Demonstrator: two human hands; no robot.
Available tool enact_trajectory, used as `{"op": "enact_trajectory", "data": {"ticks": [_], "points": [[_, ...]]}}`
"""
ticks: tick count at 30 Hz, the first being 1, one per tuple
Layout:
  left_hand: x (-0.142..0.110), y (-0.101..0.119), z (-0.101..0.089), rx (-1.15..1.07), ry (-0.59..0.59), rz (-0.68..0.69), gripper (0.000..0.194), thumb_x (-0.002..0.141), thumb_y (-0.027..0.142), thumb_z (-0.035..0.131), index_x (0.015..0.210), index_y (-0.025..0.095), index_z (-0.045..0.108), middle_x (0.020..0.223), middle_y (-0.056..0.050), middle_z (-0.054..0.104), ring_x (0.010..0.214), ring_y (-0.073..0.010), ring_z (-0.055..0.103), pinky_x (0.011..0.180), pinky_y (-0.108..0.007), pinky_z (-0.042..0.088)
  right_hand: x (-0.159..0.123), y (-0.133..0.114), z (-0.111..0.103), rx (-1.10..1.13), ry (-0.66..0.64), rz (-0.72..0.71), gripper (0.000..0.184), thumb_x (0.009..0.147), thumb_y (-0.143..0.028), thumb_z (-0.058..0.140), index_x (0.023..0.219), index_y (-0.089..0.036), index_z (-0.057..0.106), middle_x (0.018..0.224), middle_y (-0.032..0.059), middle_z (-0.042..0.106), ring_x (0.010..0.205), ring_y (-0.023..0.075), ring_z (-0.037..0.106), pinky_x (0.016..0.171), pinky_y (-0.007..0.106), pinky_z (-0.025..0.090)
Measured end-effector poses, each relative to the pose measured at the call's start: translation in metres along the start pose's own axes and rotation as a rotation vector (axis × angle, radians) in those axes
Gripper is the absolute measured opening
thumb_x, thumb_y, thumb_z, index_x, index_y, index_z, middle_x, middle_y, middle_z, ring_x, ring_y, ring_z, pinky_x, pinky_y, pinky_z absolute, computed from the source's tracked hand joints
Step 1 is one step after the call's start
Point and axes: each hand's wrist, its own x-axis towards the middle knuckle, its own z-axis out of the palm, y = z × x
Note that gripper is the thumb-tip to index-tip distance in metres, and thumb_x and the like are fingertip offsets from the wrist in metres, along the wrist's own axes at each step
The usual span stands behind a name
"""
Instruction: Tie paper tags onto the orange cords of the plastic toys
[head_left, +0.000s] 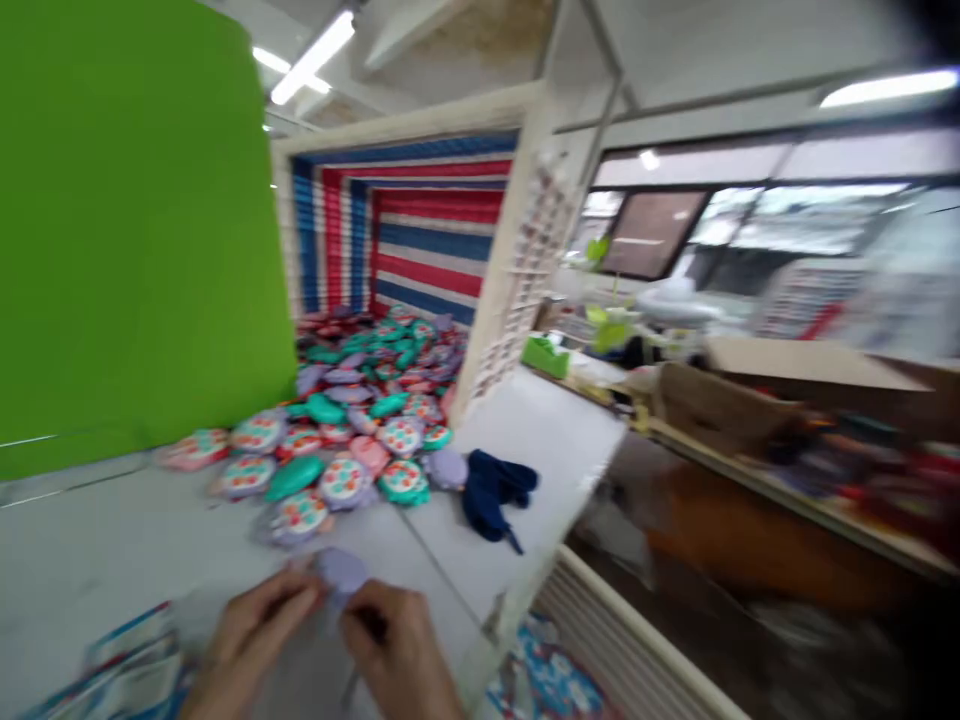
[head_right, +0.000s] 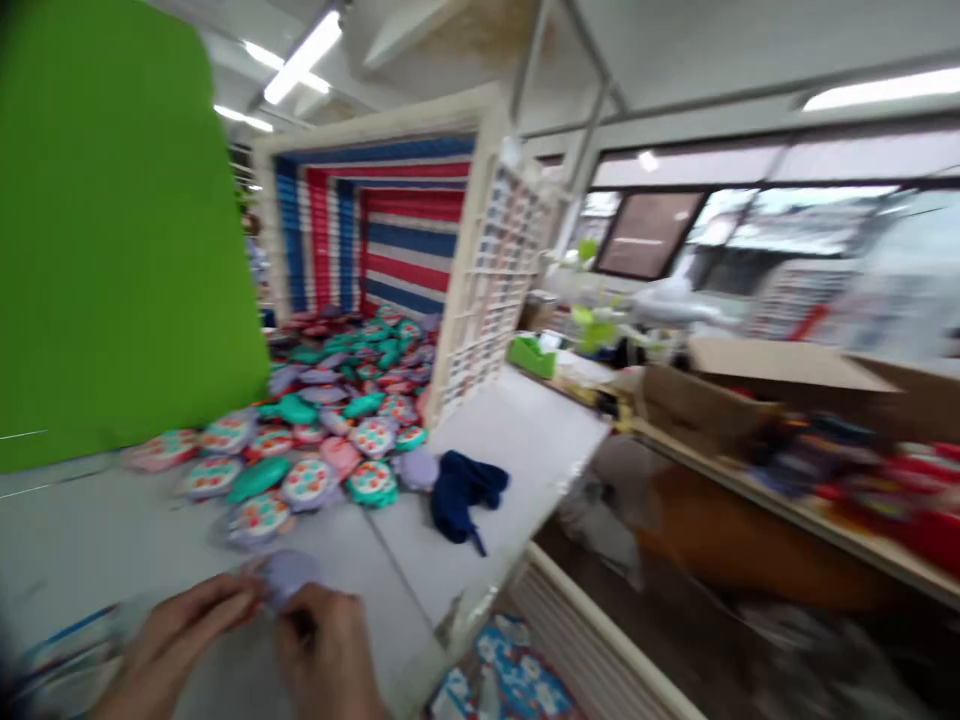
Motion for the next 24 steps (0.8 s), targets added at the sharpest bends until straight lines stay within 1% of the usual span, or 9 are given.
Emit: {"op": "enact_trajectory", "data": {"ticks": [1, 3, 7, 9, 13, 17, 19, 21, 24], "points": [[-0.005, 0.004, -0.008, -0.014, -0.08, 0.031, 0.028, 0.062, 0.046, 0.059, 0.065, 0.018, 0.061, 0.066, 0.0, 0.062, 0.07, -0.0186, 0.055, 0.065, -0.025, 0.044, 0.001, -0.002, -0.001, 0.045, -0.019, 0.007, 0.022, 0.07, -0.007, 0.046, 0.07, -0.014, 0.066, 0.058, 0.003, 0.066, 0.051, 0.0148, 0.059, 0.048, 0.02, 0.043], [-0.012, 0.009, -0.016, -0.023, -0.147, 0.064, 0.024, 0.07, 0.039, 0.054, 0.064, 0.016, 0.058, 0.061, 0.0, 0.057, 0.064, -0.0157, 0.051, 0.06, -0.023, 0.04, 0.003, -0.004, 0.0, 0.106, -0.063, 0.041, 0.019, 0.072, -0.012, 0.046, 0.066, -0.014, 0.064, 0.054, 0.0017, 0.061, 0.048, 0.0135, 0.054, 0.047, 0.021, 0.039], [-0.016, 0.006, -0.021, -0.033, -0.288, 0.083, 0.026, 0.074, 0.037, 0.049, 0.071, 0.013, 0.057, 0.061, 0.0, 0.052, 0.057, -0.0125, 0.045, 0.055, -0.022, 0.035, 0.001, -0.011, 0.007, 0.154, -0.155, 0.068, 0.019, 0.075, -0.019, 0.046, 0.063, -0.016, 0.06, 0.054, 0.0004, 0.057, 0.049, 0.0127, 0.05, 0.049, 0.021, 0.037], [-0.019, 0.001, -0.025, 0.001, -0.317, 0.101, 0.026, 0.076, 0.037, 0.048, 0.072, 0.013, 0.057, 0.062, 0.0, 0.051, 0.058, -0.0124, 0.045, 0.054, -0.021, 0.034, -0.002, -0.015, 0.01, 0.167, -0.164, 0.08, 0.019, 0.076, -0.022, 0.046, 0.063, -0.016, 0.059, 0.054, -0.0002, 0.056, 0.049, 0.0125, 0.048, 0.048, 0.021, 0.036], [-0.025, -0.002, -0.031, 0.073, -0.29, 0.123, 0.024, 0.077, 0.035, 0.048, 0.071, 0.014, 0.058, 0.064, 0.0, 0.051, 0.062, -0.0134, 0.046, 0.057, -0.021, 0.035, -0.006, -0.018, 0.015, 0.174, -0.149, 0.096, 0.021, 0.078, -0.028, 0.046, 0.063, -0.016, 0.056, 0.051, -0.002, 0.051, 0.048, 0.0117, 0.045, 0.047, 0.02, 0.034], [-0.035, 0.001, -0.029, 0.085, -0.258, 0.143, 0.023, 0.078, 0.034, 0.047, 0.073, 0.015, 0.057, 0.067, -0.001, 0.054, 0.066, -0.0147, 0.049, 0.061, -0.022, 0.037, -0.009, -0.015, 0.02, 0.229, -0.155, 0.09, 0.024, 0.079, -0.032, 0.046, 0.065, -0.015, 0.057, 0.054, -0.001, 0.053, 0.05, 0.0121, 0.048, 0.048, 0.02, 0.036], [-0.04, 0.001, -0.027, 0.047, -0.217, 0.117, 0.026, 0.08, 0.037, 0.045, 0.074, 0.015, 0.057, 0.068, -0.002, 0.055, 0.067, -0.0154, 0.05, 0.062, -0.022, 0.039, -0.011, -0.012, 0.024, 0.279, -0.139, 0.089, 0.027, 0.08, -0.036, 0.045, 0.067, -0.015, 0.057, 0.056, -0.0003, 0.054, 0.051, 0.0123, 0.05, 0.049, 0.019, 0.037], [-0.042, -0.003, -0.023, -0.045, -0.153, 0.071, 0.028, 0.08, 0.041, 0.044, 0.075, 0.015, 0.056, 0.069, -0.002, 0.056, 0.068, -0.0158, 0.051, 0.062, -0.023, 0.04, -0.013, -0.008, 0.027, 0.314, -0.127, 0.078, 0.028, 0.081, -0.038, 0.045, 0.068, -0.016, 0.057, 0.057, 0.0002, 0.056, 0.052, 0.0123, 0.051, 0.05, 0.019, 0.039], [-0.041, -0.008, -0.019, -0.183, -0.095, 0.003, 0.029, 0.078, 0.043, 0.046, 0.08, 0.015, 0.055, 0.07, -0.002, 0.056, 0.066, -0.0152, 0.052, 0.061, -0.023, 0.042, -0.015, -0.006, 0.029, 0.306, -0.113, 0.046, 0.028, 0.081, -0.037, 0.045, 0.066, -0.016, 0.057, 0.057, 0.0001, 0.057, 0.051, 0.0117, 0.051, 0.048, 0.018, 0.039]]}}
